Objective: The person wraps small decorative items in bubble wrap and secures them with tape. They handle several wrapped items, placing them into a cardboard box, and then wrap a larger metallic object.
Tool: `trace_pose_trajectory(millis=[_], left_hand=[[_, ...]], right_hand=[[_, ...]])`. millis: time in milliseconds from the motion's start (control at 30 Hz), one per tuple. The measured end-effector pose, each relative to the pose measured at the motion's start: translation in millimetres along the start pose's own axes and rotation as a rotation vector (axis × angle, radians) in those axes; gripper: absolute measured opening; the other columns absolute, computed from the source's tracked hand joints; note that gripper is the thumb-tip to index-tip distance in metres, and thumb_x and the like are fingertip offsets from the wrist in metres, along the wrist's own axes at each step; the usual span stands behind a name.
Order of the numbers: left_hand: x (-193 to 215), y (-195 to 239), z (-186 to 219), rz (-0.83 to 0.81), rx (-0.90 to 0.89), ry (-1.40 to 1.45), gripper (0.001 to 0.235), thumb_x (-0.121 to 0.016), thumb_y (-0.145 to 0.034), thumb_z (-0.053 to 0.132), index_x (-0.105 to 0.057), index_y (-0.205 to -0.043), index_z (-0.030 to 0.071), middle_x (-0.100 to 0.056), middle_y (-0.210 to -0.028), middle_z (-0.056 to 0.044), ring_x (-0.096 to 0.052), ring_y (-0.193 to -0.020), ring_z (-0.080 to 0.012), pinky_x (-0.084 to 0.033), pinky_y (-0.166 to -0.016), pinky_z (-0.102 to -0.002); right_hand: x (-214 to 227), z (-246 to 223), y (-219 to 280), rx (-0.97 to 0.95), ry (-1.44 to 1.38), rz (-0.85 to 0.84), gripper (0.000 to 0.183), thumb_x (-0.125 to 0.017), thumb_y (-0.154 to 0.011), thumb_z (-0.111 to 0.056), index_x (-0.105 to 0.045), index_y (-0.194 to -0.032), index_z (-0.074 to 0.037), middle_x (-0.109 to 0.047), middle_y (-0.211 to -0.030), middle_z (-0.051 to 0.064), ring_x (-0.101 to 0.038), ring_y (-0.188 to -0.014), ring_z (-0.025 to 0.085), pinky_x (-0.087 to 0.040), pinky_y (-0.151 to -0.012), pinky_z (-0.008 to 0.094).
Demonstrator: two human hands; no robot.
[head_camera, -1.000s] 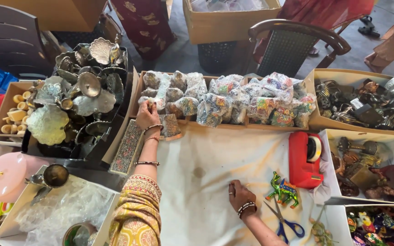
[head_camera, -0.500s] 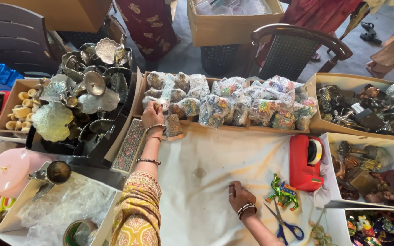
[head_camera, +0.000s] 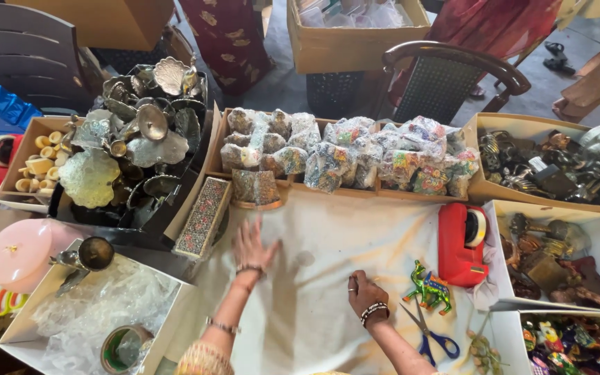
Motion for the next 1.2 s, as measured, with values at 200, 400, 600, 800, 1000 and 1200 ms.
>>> trace_pose_trajectory(millis=[200,400,600,800,1000,1200], left_hand=[[-19.6,135.5,-9.2,-0.370,-0.022,-0.312,0.088,-0.050,-0.092,0.072,-0.015,-0.162,0.032,-0.003,-0.172,-0.008,0.003,-0.158,-0.0309,0.001,-0.122,-0.065],[-18.7,164.4,-16.1,-0.183,-0.095,-0.303,0.079,-0.046,-0.093,0.064,-0.022,-0.161,0.031,-0.011,-0.170,-0.007,-0.004,-0.157,-0.0293,0.001,-0.121,-0.061],[-4.3,167.8,-7.2,-0.069,-0.126,-0.277,0.073,-0.045,-0.094,0.064,-0.030,-0.158,0.032,-0.019,-0.168,-0.007,-0.011,-0.156,-0.0283,-0.002,-0.122,-0.059],[-6.6,165.9,-12.1,-0.006,-0.136,-0.288,0.073,-0.048,-0.090,0.066,-0.040,-0.154,0.031,-0.028,-0.166,-0.006,-0.017,-0.156,-0.0267,-0.005,-0.124,-0.057],[-2.9,167.7,-10.3,0.036,-0.145,-0.233,0.073,-0.050,-0.090,0.065,-0.044,-0.153,0.029,-0.030,-0.166,-0.007,-0.018,-0.156,-0.0277,-0.006,-0.124,-0.057],[-15.1,166.0,-18.4,0.074,-0.150,-0.244,0.073,-0.049,-0.090,0.066,-0.044,-0.153,0.029,-0.030,-0.166,-0.008,-0.018,-0.156,-0.0281,-0.007,-0.123,-0.058]], right_hand=[[-5.0,1.9,-2.9,0.013,-0.062,-0.027,0.016,-0.054,-0.097,-0.036,-0.055,-0.107,-0.023,-0.074,-0.079,0.009,-0.069,-0.073,0.036,-0.053,-0.064,0.053],[-9.6,1.8,-3.4,-0.009,0.005,-0.093,0.017,-0.052,-0.102,-0.036,-0.054,-0.111,-0.022,-0.073,-0.082,0.010,-0.069,-0.077,0.037,-0.053,-0.067,0.053],[13.8,-15.2,32.7,0.154,-0.047,0.024,0.022,-0.062,-0.093,-0.024,-0.063,-0.112,-0.015,-0.070,-0.103,0.013,-0.067,-0.097,0.034,-0.055,-0.081,0.047],[39.1,-23.9,94.7,0.235,-0.006,0.028,0.023,-0.066,-0.088,-0.020,-0.068,-0.109,-0.013,-0.065,-0.122,0.008,-0.060,-0.115,0.029,-0.050,-0.093,0.044],[23.8,-19.1,119.3,0.292,0.088,0.039,0.034,-0.065,-0.090,-0.018,-0.067,-0.123,-0.011,-0.058,-0.141,0.012,-0.054,-0.131,0.029,-0.045,-0.102,0.046],[33.4,-15.2,123.1,0.380,0.008,-0.041,0.036,-0.064,-0.089,-0.019,-0.067,-0.124,-0.011,-0.055,-0.145,0.013,-0.049,-0.136,0.029,-0.041,-0.106,0.045]])
Point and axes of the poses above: each hand's wrist, its own y-axis away from the middle knuckle, its own x-axis out of the back of the hand, z = x × y, the point moved 8 cm from there along -y, towards the middle knuckle
